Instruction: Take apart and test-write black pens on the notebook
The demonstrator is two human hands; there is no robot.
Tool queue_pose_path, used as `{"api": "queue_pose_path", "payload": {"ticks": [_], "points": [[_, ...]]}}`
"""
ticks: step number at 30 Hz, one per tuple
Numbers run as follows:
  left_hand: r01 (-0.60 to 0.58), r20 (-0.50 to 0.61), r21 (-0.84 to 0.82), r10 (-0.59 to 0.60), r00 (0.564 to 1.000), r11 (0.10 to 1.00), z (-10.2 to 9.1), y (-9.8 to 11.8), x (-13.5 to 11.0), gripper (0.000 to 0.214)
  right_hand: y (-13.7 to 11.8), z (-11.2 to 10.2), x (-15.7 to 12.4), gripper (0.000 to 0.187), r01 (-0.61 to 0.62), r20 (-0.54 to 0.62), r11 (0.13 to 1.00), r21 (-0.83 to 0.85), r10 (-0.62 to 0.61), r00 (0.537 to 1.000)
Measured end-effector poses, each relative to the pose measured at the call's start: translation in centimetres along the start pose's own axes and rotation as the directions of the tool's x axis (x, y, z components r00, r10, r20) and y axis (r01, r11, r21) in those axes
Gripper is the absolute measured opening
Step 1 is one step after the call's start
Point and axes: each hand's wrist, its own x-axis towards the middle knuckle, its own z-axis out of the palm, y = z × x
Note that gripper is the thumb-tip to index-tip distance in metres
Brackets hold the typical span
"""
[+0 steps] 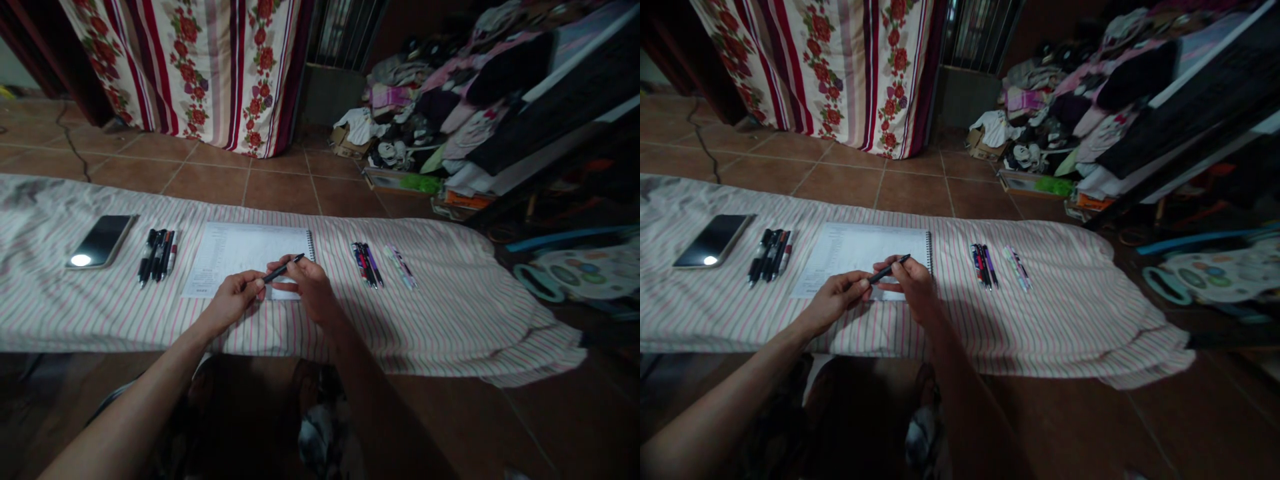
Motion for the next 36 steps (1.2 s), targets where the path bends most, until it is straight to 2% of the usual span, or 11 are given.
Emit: {"api": "queue_pose_path", "payload": {"ticks": [7,15,18,22,29,36], "points": [[0.022,-0.012,-0.075,-0.023,1.000,0.997,-0.2,-0.3,-0.3,0.025,0.4,0.3,-0.4,0.022,0.013,0.094,1.000,0.018,-0.015,0.996],[0.104,0.005,-0.202,-0.105,0.994,0.974,0.1,0.6,-0.6,0.032,1.1,0.5,0.0,0.021,0.020,0.081,1.000,-0.017,-0.019,0.997],[0.070,0.000,-0.181,-0.071,0.997,0.981,0.4,0.6,-0.4,0.030,0.8,0.5,0.1,0.020,0.023,0.056,0.999,-0.032,-0.021,0.998],[-0.008,0.006,-0.070,0.009,1.000,0.997,0.5,0.4,-0.1,0.028,0.7,0.2,0.1,0.020,0.043,0.036,0.998,-0.038,-0.042,0.998],[-0.044,0.123,-0.037,0.048,0.991,0.998,0.0,0.0,0.0,0.022,1.0,0.4,0.2,0.023,0.017,0.014,0.995,-0.096,-0.016,1.000],[-0.087,0.075,-0.015,0.088,0.993,0.996,0.7,0.4,-0.3,0.021,0.4,0.8,0.0,0.025,0.023,-0.014,0.986,-0.165,-0.026,1.000]]}}
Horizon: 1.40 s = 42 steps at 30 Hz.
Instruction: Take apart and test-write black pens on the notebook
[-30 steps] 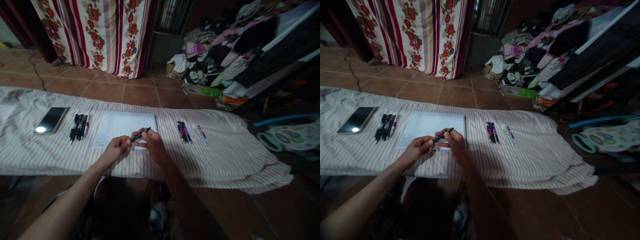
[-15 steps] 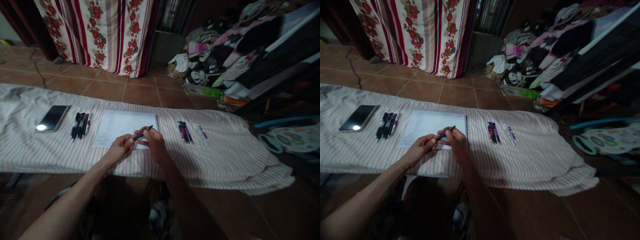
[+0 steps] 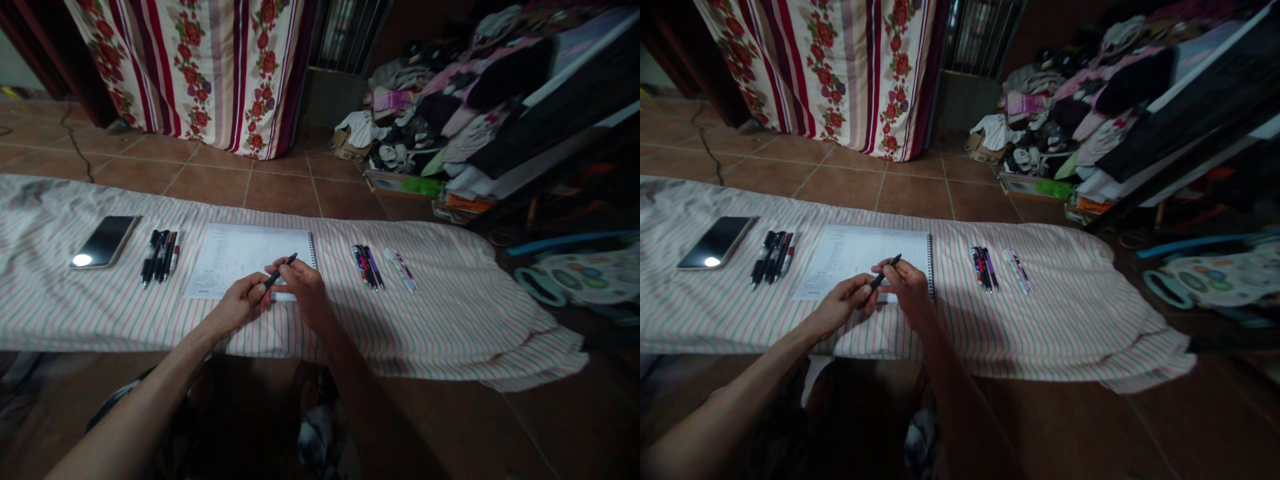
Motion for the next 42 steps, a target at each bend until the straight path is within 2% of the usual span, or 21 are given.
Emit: {"api": "queue_pose_path", "payload": {"ticks": [4,7,11,15,18,21,23,27,31,34,36,39,42], "points": [[0.014,-0.019,-0.030,-0.014,1.000,0.999,0.4,-0.1,-0.2,0.021,-0.1,0.0,-0.1,0.024,0.025,-0.025,0.999,-0.021,-0.025,0.999],[0.003,-0.082,-0.011,-0.003,0.997,1.000,0.6,0.2,-0.7,0.022,-0.1,0.2,-0.4,0.022,0.044,-0.035,0.999,-0.002,-0.044,0.998],[-0.070,-0.092,0.099,0.079,0.993,0.993,0.3,1.2,-2.1,0.020,-1.1,0.9,-1.9,0.023,0.043,-0.044,0.999,0.020,-0.042,0.998],[-0.137,-0.073,0.246,0.159,0.985,0.959,0.3,2.9,-4.5,0.025,-3.2,1.6,-4.5,0.026,0.108,-0.036,0.994,-0.028,-0.109,0.993],[-0.165,-0.070,0.408,0.211,0.975,0.898,0.6,4.6,-6.9,0.029,-4.4,1.8,-6.8,0.030,0.117,-0.023,0.993,-0.029,-0.118,0.993],[-0.189,-0.023,0.613,0.257,0.966,0.767,0.9,6.5,-9.5,0.027,-4.8,1.9,-9.4,0.040,0.086,-0.023,0.996,0.028,-0.086,0.996],[-0.213,0.021,0.707,0.280,0.960,0.675,0.9,7.4,-11.4,0.027,-4.7,2.0,-11.2,0.039,0.039,-0.022,0.999,0.007,-0.039,0.999],[-0.236,0.121,0.779,0.231,0.965,0.580,1.0,8.1,-14.9,0.026,-4.7,2.3,-14.9,0.033,-0.056,0.043,0.990,-0.130,0.062,0.997],[-0.246,0.167,0.791,0.189,0.968,0.561,1.1,8.2,-17.7,0.025,-5.0,2.5,-17.6,0.026,-0.033,0.128,0.966,-0.256,0.067,0.989],[-0.264,0.182,0.805,0.203,0.962,0.531,1.2,8.6,-19.2,0.027,-5.2,2.5,-18.7,0.019,0.069,0.218,0.913,-0.401,0.022,0.976],[-0.299,0.208,0.828,0.234,0.950,0.474,1.2,8.8,-19.9,0.028,-5.5,2.6,-19.2,0.017,0.163,0.279,0.845,-0.509,-0.017,0.960],[-0.364,0.270,0.864,0.291,0.918,0.347,1.3,9.1,-20.7,0.030,-6.1,2.9,-20.1,0.020,0.306,0.359,0.685,-0.661,-0.069,0.931],[-0.390,0.295,0.892,0.361,0.885,0.228,1.4,9.1,-21.5,0.032,-6.8,3.5,-21.1,0.024,0.407,0.427,0.530,-0.744,-0.090,0.900]]}}
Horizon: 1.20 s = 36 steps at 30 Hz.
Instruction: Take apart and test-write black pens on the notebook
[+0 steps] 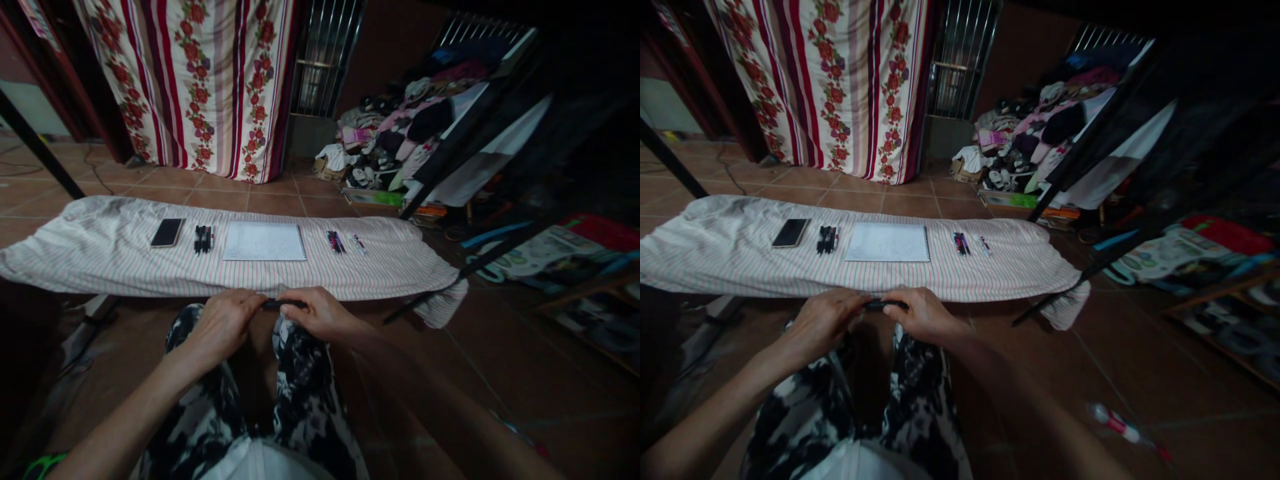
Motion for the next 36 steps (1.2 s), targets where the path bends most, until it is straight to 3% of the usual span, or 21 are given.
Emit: {"api": "queue_pose_path", "payload": {"ticks": [3,9,15,20,25,36], "points": [[-0.025,-0.044,0.070,0.028,0.999,0.997,-0.4,0.4,-0.6,0.030,-0.9,0.3,-0.5,0.026,0.066,0.015,0.995,-0.080,-0.065,0.998],[-0.139,-0.157,0.131,0.159,0.975,0.982,-1.6,1.3,-2.0,0.024,-1.5,1.7,-1.5,0.024,0.107,0.016,0.991,-0.084,-0.106,0.994],[-0.267,-0.195,0.218,0.311,0.930,0.938,-3.0,2.6,-3.1,0.024,-2.6,2.3,-3.5,0.032,0.137,0.031,0.986,0.094,-0.140,0.990],[-0.330,-0.143,0.254,0.372,0.917,0.909,-3.5,2.7,-3.0,0.024,-3.1,2.7,-3.9,0.035,0.022,0.051,0.945,0.327,-0.041,0.998],[-0.341,-0.063,0.284,0.372,0.926,0.896,-3.5,2.9,-2.4,0.027,-3.5,3.1,-3.8,0.028,0.049,-0.058,0.970,0.237,-0.036,0.998],[-0.338,-0.016,0.181,0.347,0.938,0.923,-2.6,2.2,-2.6,0.027,-2.5,4.5,-4.1,0.026,-0.047,0.041,0.968,0.248,0.038,0.998]]}}
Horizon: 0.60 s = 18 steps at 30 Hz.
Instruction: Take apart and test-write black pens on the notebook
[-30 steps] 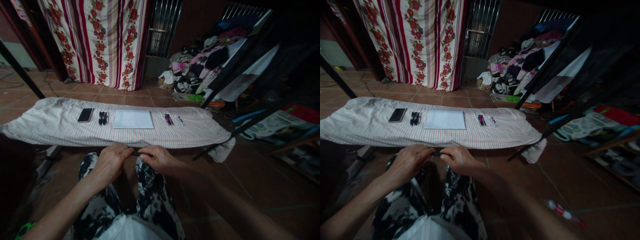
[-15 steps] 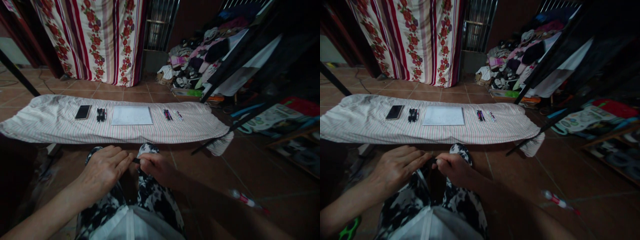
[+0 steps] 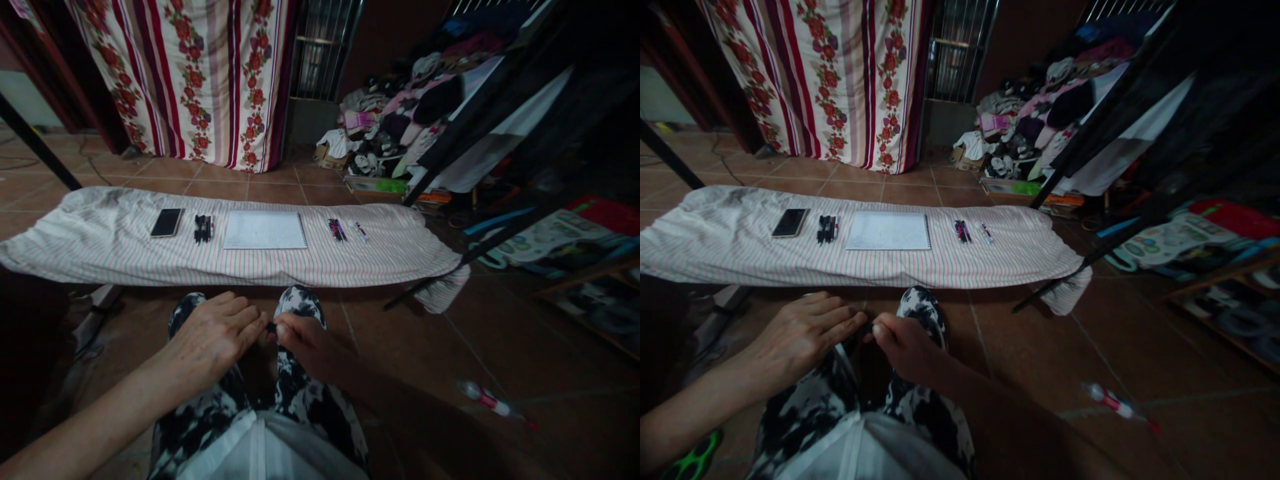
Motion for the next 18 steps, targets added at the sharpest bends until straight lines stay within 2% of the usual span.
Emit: {"api": "queue_pose_path", "payload": {"ticks": [4,11,18], "points": [[0.000,0.001,-0.010,0.000,1.000,1.000,0.2,0.2,-0.1,0.024,0.1,0.4,-0.1,0.023,-0.016,-0.002,1.000,-0.017,0.016,1.000],[-0.002,0.028,-0.034,0.003,1.000,0.999,-0.4,-0.2,0.5,0.023,0.2,1.0,0.1,0.026,0.022,-0.091,0.996,0.091,-0.014,0.996],[0.031,-0.057,-0.028,-0.032,0.998,0.999,1.7,-0.3,0.0,0.022,0.7,1.4,0.0,0.033,-0.003,-0.140,0.977,0.215,0.034,0.990]]}}
